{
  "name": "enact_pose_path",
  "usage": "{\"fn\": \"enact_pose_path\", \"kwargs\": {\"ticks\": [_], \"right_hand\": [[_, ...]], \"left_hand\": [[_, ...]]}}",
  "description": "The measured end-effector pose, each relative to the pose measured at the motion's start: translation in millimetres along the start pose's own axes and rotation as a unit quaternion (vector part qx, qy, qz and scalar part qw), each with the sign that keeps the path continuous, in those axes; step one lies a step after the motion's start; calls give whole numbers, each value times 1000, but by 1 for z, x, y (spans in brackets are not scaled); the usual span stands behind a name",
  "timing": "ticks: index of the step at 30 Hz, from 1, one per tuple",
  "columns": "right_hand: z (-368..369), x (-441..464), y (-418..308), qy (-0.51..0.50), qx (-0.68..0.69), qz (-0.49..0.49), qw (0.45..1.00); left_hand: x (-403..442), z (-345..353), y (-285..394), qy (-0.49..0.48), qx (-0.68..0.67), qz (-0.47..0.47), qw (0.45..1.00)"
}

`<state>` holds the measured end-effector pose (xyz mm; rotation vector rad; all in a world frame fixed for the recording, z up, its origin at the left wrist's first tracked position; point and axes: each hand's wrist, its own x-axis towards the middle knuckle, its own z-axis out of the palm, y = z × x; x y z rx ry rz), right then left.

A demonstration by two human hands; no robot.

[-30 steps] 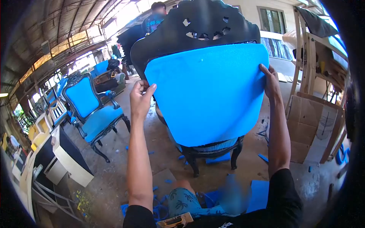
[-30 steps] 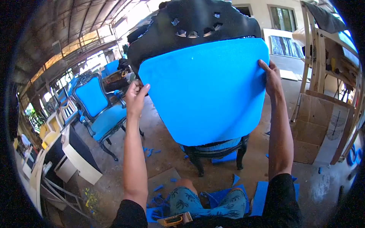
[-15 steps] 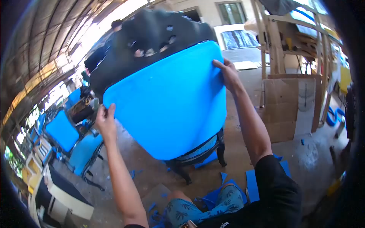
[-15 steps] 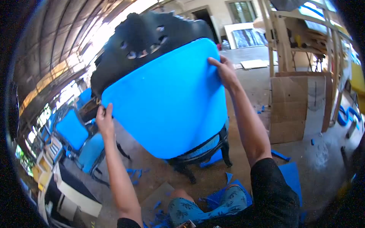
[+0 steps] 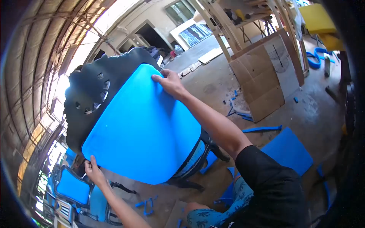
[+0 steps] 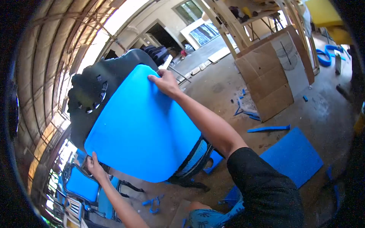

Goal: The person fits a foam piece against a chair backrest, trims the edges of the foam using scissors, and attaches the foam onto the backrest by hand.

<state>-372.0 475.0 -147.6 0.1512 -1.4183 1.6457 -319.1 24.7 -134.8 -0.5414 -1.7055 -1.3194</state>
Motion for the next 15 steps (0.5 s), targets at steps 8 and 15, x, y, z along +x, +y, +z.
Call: {"fn": "enact_pose_path", "kwargs": {"ticks": [8,15], "right_hand": [[-2,4,1,-37,-12,14,999],[4,-7,-13,-30,57,35,997]], "left_hand": [[-1,-4,-11,35,27,-9,999],[-6,13,-1,89,5,50,995]]}}
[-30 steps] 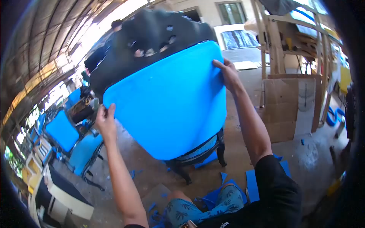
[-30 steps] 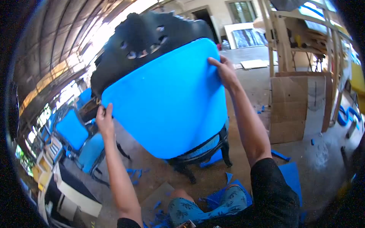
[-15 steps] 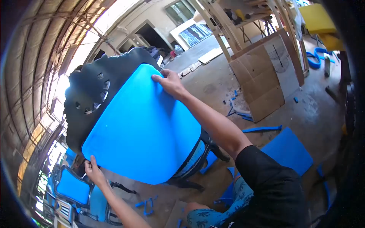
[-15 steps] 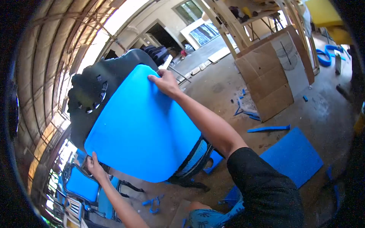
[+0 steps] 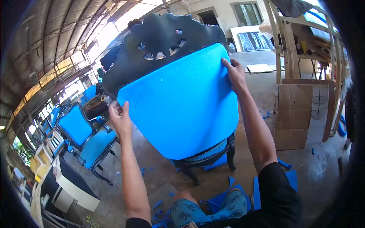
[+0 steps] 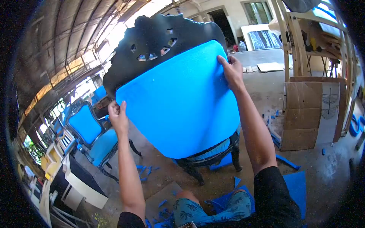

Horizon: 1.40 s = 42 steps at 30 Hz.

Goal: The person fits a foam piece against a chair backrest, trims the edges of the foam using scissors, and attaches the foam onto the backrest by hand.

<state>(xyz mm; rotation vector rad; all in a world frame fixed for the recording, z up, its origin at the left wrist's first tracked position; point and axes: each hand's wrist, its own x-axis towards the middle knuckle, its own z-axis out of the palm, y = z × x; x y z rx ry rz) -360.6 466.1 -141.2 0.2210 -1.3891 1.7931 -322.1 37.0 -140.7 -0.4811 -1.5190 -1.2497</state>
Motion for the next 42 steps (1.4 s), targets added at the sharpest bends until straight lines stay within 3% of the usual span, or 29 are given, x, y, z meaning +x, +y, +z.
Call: {"fn": "enact_pose_path", "kwargs": {"ticks": [1,3,4,6,11,14,18,20,21,23,24,26,35,42], "right_hand": [[0,-1,1,10,-7,1,1000],[1,-2,3,19,-17,3,1000],[2,-2,4,27,-22,-5,999],[1,-3,5,33,-31,-10,999],[3,-1,10,64,-48,-14,997],[5,-2,10,76,-53,-35,995],[8,-5,6,64,-60,-32,996],[16,-12,2,189,-217,-271,918],[21,-16,-6,189,-217,-269,919],[33,-24,-28,125,-276,-434,849],[40,-30,-39,113,-267,-433,854],[61,-42,-58,50,-308,-521,794],[68,-34,-71,-70,-359,-585,724],[65,-29,-74,-107,-341,-560,747]], "left_hand": [[-4,9,13,2,0,-3,1000],[-9,22,42,84,123,126,981],[-8,27,52,85,123,123,981],[-6,36,64,63,331,274,901],[4,89,78,67,340,400,849],[6,115,87,18,328,469,820],[12,124,91,2,333,466,820],[13,126,90,19,328,471,819],[13,128,90,17,329,471,819],[13,130,90,32,320,475,819],[13,129,89,34,334,470,816],[15,130,87,34,312,476,821],[19,128,84,41,288,480,828],[13,127,92,13,276,469,839]]}}
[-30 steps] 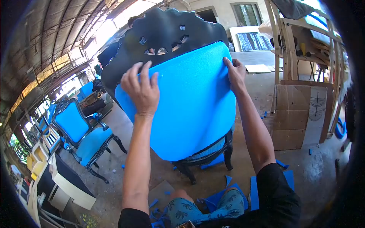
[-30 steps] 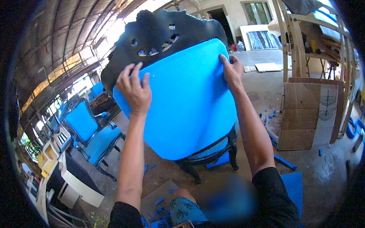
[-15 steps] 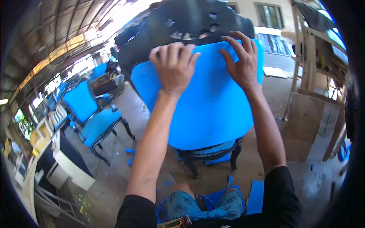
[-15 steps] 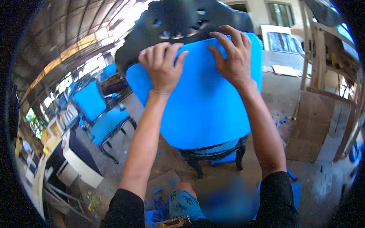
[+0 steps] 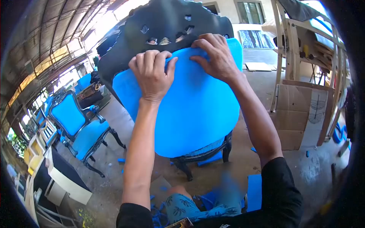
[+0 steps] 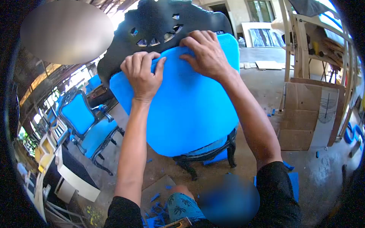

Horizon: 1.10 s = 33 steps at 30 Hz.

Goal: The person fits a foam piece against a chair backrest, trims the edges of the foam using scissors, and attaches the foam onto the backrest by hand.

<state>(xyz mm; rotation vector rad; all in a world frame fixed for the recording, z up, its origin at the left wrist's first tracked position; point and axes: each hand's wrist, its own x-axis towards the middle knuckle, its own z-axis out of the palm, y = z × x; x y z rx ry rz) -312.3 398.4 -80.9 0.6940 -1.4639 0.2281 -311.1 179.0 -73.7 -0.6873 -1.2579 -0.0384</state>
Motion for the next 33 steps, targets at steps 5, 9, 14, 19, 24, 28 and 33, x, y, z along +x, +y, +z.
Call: {"fn": "enact_pose_path", "kwargs": {"ticks": [5,9,14,19,24,28,33], "right_hand": [[4,0,3,-15,20,2,1000],[3,2,7,-18,33,1,999],[8,4,9,10,58,2,998],[10,4,9,0,47,16,999],[-8,-4,0,-66,59,13,996],[-54,-26,-45,-107,159,52,980],[-86,-67,-86,-118,115,-4,986]], "left_hand": [[2,1,2,-5,-2,-4,1000],[2,1,2,-18,0,-7,1000],[3,7,0,-13,-5,-23,1000],[4,5,2,-17,-4,-32,999],[-2,-14,-1,-30,-75,-32,996],[-40,-97,17,-64,-49,-55,995],[-137,-200,60,-113,34,-227,967]]}}
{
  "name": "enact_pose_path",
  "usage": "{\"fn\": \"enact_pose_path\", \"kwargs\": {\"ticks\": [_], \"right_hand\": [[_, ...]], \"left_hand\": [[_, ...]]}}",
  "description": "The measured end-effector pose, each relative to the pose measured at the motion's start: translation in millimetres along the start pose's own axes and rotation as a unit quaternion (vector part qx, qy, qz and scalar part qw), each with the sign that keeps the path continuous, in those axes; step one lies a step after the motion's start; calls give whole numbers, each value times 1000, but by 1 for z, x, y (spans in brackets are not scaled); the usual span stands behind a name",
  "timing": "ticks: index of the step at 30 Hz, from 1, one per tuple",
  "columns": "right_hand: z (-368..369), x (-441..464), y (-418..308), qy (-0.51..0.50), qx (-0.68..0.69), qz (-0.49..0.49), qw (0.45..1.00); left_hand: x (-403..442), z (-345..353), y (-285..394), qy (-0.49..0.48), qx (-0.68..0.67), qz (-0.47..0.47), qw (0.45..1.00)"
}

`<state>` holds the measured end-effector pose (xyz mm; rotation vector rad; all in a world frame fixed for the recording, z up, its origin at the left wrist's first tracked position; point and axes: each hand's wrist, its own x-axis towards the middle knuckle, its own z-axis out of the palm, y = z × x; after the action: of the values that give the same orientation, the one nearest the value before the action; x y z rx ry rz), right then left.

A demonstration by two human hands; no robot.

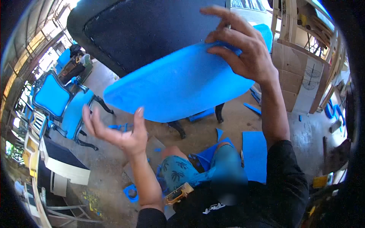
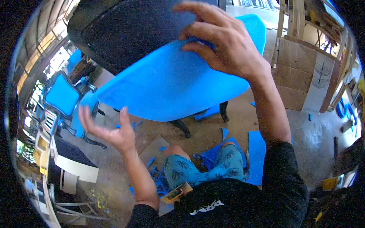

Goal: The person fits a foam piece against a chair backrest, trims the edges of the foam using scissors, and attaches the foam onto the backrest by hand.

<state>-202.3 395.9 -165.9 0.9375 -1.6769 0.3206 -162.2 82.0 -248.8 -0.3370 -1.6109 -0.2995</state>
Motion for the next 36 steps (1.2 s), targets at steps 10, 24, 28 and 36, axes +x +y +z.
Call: {"fn": "enact_pose_path", "kwargs": {"ticks": [10,24,28,36], "right_hand": [[67,-26,-73,176,156,101,967],[280,-230,-227,-271,404,533,692],[245,-356,-204,-347,270,525,728],[-23,-717,-254,-436,54,796,417]], "left_hand": [[-224,-92,-38,-72,-197,-653,727],[-306,-309,-144,-144,-10,-753,642],[-316,-286,-120,-159,98,-700,689],[-318,-297,-118,-182,161,-694,678]]}}
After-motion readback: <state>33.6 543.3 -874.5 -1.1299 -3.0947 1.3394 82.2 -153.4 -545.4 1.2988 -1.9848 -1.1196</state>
